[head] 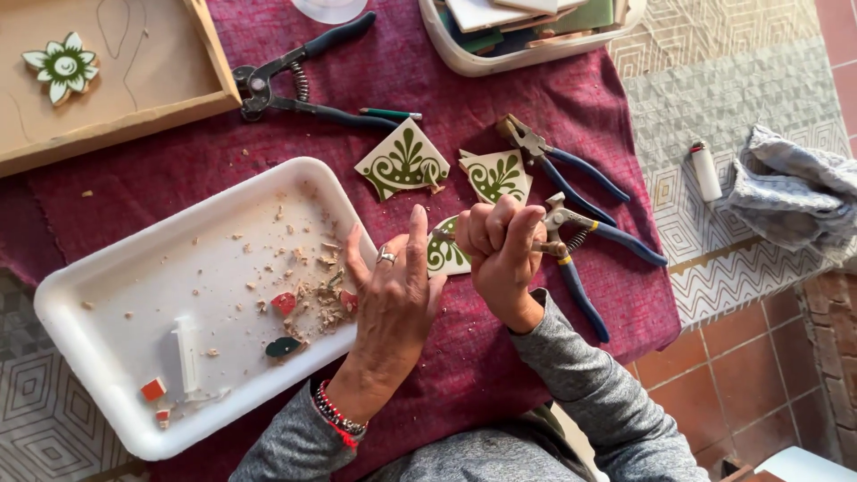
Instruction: The recorder is using tile nippers to clip and shape small pieces of decorative ceramic tile for a mosaic project.
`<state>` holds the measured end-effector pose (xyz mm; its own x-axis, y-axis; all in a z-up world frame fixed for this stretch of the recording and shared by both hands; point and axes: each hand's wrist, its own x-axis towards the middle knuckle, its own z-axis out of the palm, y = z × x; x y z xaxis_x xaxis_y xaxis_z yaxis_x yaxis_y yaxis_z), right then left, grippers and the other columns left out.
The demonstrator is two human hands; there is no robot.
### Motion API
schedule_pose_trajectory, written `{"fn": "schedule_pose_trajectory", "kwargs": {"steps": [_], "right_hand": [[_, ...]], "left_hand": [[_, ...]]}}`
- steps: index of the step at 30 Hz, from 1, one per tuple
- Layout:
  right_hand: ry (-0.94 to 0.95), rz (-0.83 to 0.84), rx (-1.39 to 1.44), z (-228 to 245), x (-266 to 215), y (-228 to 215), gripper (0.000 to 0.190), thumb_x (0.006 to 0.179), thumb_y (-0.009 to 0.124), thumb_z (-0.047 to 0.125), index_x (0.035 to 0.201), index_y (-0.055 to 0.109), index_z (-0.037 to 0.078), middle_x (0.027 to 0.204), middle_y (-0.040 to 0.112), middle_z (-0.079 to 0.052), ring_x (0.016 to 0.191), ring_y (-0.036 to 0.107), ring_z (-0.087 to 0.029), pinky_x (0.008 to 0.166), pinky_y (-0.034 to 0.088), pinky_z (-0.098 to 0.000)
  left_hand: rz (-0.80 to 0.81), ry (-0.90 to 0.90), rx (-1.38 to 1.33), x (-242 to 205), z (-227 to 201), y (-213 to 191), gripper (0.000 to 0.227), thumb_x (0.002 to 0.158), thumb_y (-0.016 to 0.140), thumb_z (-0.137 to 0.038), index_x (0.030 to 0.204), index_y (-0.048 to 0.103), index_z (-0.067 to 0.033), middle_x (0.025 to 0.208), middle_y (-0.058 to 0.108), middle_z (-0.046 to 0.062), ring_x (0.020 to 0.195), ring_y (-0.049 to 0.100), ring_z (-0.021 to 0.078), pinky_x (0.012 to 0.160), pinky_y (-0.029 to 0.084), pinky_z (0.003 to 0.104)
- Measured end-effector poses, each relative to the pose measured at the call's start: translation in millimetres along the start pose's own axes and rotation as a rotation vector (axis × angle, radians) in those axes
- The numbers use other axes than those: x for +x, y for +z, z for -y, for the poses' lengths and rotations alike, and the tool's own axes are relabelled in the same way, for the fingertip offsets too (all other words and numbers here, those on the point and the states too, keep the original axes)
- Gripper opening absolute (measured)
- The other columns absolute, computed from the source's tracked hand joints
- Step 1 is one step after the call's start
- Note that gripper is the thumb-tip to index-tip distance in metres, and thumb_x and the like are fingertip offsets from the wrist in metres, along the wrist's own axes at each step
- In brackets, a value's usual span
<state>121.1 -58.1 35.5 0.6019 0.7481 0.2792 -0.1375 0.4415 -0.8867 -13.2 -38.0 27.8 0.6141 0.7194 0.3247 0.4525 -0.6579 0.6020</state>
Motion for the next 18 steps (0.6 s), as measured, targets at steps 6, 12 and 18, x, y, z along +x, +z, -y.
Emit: {"fn": "schedule_pose_trajectory", "kwargs": {"steps": [6, 12, 18], "right_hand": [[-0.094, 0.017, -0.008, -7, -3, 1, 0.053, 0.111, 0.032, 0.041, 0.065, 0.030, 0.017, 0.053, 0.016, 0.005, 0.039, 0.019, -0.008, 0.037, 0.027, -0.0219], [-0.076, 0.062, -0.025, -8, -3, 0, 0.056, 0.111, 0.030, 0.043, 0.063, 0.030, 0.016, 0.051, 0.016, 0.005, 0.039, 0.016, -0.008, 0.036, 0.025, -0.0208], [-0.104, 0.057, -0.012, -11, -6, 2, 0.052, 0.112, 0.031, 0.036, 0.064, 0.033, 0.016, 0.057, 0.016, 0.005, 0.040, 0.020, -0.008, 0.036, 0.028, -0.0217]], "left_hand": [[-0.017, 0.000, 0.041, -4, 3, 6, 0.098, 0.079, 0.084, -0.022, 0.157, 0.030, 0.0029, 0.096, 0.078, 0.015, 0.107, 0.071, 0.0270, 0.118, 0.019, 0.064], [-0.022, -0.012, 0.008, -5, 5, 7, 0.101, 0.078, 0.084, -0.022, 0.158, 0.028, 0.0022, 0.096, 0.079, 0.013, 0.107, 0.071, 0.0256, 0.119, 0.017, 0.064], [-0.025, -0.020, -0.005, -4, 5, 6, 0.101, 0.076, 0.084, -0.021, 0.157, 0.029, 0.0027, 0.097, 0.079, 0.013, 0.105, 0.072, 0.0257, 0.119, 0.017, 0.064]]}}
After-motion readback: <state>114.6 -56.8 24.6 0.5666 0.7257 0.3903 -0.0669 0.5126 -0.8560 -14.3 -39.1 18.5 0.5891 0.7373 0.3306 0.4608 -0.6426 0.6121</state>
